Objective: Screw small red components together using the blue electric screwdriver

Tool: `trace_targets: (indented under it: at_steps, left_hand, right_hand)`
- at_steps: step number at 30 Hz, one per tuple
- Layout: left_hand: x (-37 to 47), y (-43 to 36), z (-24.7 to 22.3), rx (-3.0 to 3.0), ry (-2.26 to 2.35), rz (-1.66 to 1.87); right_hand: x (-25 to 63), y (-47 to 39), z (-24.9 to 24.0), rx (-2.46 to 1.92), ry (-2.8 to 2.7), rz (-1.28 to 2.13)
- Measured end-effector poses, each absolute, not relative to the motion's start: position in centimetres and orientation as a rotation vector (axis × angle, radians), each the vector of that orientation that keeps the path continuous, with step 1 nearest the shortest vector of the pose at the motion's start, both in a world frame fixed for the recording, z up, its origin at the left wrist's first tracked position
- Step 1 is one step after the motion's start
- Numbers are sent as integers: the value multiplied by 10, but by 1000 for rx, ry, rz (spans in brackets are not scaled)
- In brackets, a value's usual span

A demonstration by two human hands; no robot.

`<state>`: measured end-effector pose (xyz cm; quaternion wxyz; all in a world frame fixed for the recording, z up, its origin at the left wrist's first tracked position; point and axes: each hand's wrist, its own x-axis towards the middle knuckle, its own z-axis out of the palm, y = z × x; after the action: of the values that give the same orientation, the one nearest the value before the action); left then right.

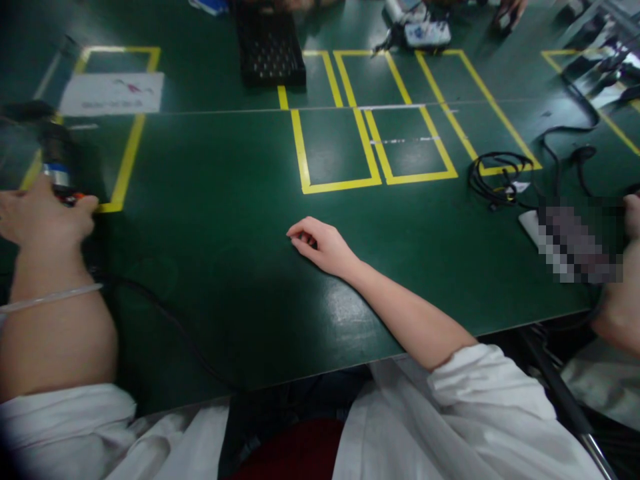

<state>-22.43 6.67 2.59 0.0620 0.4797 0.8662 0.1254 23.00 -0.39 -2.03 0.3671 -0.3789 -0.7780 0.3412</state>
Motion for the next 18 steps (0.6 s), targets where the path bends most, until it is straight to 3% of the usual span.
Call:
trace_targets:
  at_steps: [18]
  left_hand:
    - [-209,74,30,1417,2840,350]
  right_hand:
    - [230,-4,-21,-977,-2010,879]
